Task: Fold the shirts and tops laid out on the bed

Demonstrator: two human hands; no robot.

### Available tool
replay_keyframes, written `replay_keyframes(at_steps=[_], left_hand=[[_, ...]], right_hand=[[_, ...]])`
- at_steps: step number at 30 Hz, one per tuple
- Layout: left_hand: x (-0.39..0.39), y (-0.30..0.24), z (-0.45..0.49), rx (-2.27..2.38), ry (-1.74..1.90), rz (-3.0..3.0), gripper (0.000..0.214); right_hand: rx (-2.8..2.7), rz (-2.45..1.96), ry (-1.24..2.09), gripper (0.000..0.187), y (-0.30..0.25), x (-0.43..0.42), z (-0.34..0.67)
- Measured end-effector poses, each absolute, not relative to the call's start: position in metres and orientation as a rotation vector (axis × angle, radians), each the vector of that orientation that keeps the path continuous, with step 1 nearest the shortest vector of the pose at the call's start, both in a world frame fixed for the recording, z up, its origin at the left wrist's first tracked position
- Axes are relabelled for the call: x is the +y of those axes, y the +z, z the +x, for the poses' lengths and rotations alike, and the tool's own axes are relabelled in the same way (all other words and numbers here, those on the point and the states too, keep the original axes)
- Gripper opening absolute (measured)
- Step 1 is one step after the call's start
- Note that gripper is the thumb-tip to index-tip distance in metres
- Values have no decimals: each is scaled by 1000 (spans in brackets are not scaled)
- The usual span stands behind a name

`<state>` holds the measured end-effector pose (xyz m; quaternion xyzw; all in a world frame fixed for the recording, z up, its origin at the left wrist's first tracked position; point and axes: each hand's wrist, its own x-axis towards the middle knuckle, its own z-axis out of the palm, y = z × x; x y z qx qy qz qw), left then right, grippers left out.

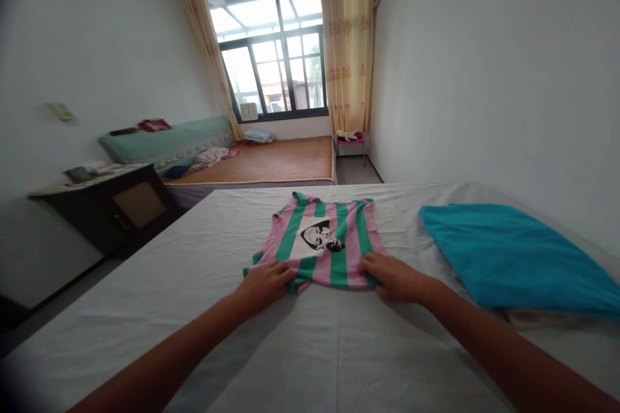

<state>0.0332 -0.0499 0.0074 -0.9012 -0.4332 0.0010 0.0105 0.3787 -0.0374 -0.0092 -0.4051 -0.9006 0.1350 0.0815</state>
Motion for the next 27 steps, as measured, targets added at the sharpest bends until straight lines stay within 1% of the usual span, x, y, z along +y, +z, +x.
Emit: replay_keyframes(at_steps=[2, 4, 6, 8, 10, 13, 16, 20, 23, 25, 27], left_hand=[[-46, 18, 30, -1390, -39, -2835, 24], [-48, 35, 23, -1401, -87, -2961, 21], [-54, 51, 12, -1372, -122, -3158, 20], [-61, 61, 3, -1342, -133, -3336, 24], [-69, 61, -2, -1299, -132, -3466, 27], [-75, 52, -2, -1149, -135, -3577, 29], [-78, 42, 1, -1080, -66, -3531, 23], [-86, 36, 3, -1202, 55, -3293, 30], [-92, 33, 4, -1213, 61, -3169, 19], [-88, 33, 5, -1260, 25, -3145, 19], [-73, 35, 4, -1379, -147, -3168, 18]], right_hand=[[-2659, -1313, 316, 37, -6, -37, 382], [-2627, -1345, 317, 37, 3, -40, 391], [-2607, -1300, 440, 37, 14, -45, 404], [-2595, -1260, 638, 38, 22, -53, 417], [-2601, -1251, 808, 39, 23, -60, 425], [-2618, -1245, 951, 40, 14, -66, 428], [-2605, -1242, 1054, 38, 7, -65, 426], [-2599, -1266, 1109, 31, 8, -59, 428], [-2610, -1268, 1179, 26, 11, -55, 429], [-2592, -1241, 1269, 24, 13, -49, 430], [-2522, -1226, 1322, 23, 16, -40, 432]])
